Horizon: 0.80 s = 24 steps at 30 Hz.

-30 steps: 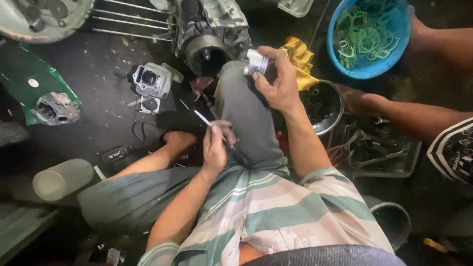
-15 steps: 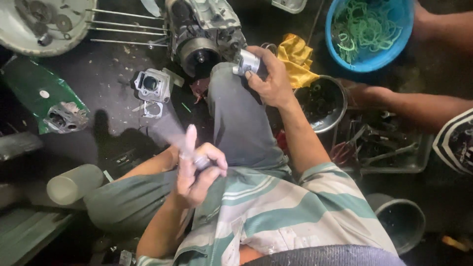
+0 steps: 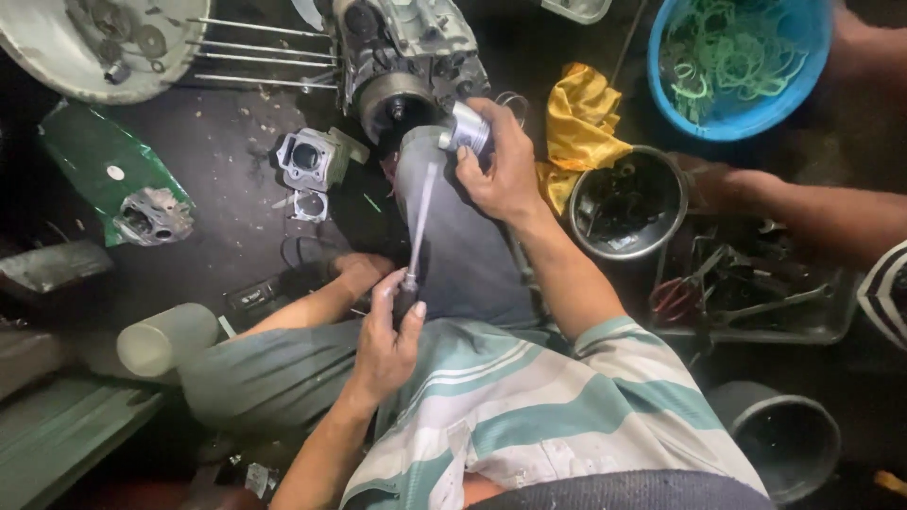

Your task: Cleaning the ring grooves of a motorcycle piston and inspecting the piston rings for assembly.

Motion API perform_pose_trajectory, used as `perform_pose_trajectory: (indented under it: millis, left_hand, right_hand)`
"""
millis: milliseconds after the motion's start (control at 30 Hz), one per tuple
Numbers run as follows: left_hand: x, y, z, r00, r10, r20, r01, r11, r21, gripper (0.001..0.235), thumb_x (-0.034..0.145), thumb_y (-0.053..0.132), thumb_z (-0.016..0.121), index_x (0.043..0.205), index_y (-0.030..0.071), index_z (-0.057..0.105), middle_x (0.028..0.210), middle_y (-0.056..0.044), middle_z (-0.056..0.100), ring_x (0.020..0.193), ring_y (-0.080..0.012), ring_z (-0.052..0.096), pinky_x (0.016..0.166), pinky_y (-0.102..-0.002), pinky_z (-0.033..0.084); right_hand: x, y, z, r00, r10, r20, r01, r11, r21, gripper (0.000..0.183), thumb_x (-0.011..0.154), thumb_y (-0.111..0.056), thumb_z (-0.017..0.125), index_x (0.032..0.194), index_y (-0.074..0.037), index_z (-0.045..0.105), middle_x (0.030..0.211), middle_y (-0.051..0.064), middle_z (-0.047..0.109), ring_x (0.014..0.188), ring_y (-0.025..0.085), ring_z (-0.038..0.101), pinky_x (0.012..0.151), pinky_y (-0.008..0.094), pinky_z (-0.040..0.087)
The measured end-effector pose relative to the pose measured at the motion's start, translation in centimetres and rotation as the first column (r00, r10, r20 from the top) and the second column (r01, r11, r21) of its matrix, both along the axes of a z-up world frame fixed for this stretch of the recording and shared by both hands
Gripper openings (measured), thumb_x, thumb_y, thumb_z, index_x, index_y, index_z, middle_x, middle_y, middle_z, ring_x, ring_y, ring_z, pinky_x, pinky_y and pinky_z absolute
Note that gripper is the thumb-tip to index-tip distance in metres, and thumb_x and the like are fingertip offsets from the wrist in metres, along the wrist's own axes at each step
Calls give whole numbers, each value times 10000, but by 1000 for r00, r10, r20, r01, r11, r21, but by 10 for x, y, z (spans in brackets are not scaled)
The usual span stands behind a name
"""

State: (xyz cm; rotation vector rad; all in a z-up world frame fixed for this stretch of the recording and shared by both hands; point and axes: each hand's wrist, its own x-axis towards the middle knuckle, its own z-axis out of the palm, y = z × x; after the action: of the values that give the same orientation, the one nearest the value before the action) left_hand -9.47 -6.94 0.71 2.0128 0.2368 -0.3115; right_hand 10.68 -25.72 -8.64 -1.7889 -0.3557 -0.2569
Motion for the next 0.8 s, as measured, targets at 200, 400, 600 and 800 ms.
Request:
perform_pose_trajectory:
  millis: [200, 400, 600, 800]
  left_hand:
    - [9, 5, 17, 980, -1, -199, -9, 999, -48, 586, 1039, 379, 430, 1541, 79, 457, 725, -8, 637, 540, -134, 585, 611, -300, 532]
    - [25, 3, 33, 940, -1, -341, -60, 984, -165, 609, 1010, 384, 439, 1543, 91, 468, 689, -44, 602, 480, -152, 583, 497, -282, 546]
    - [28, 3, 40, 913, 24, -407, -135, 959, -248, 605, 1009, 384, 455, 1542, 100, 477, 688, -50, 568, 486, -143, 542, 463, -276, 516]
    - [37, 8, 56, 815, 73, -574, -365, 836, -411, 573, 989, 281, 509, 1526, 82, 501, 693, -118, 555, 452, -166, 482, 331, -283, 399]
  right_hand:
    - [-7, 4, 22, 996, 38, -83, -54, 978, -200, 449, 948, -306, 582, 1307, -41, 533, 1076, 174, 619, 883, 263, 595, 752, 372, 492]
    - [-10, 7, 21, 998, 19, -62, -32, 978, -205, 485, 960, -403, 583, 1314, -78, 521, 1074, 165, 634, 881, 250, 622, 751, 316, 539]
    - [-12, 5, 21, 998, 30, -56, -42, 972, -231, 483, 960, -331, 625, 1351, -75, 503, 1138, 202, 615, 945, 289, 627, 787, 343, 568]
    - [-10, 5, 19, 998, 52, 47, -38, 964, -264, 488, 913, -233, 645, 1332, -15, 524, 1125, 225, 627, 925, 298, 626, 766, 345, 561]
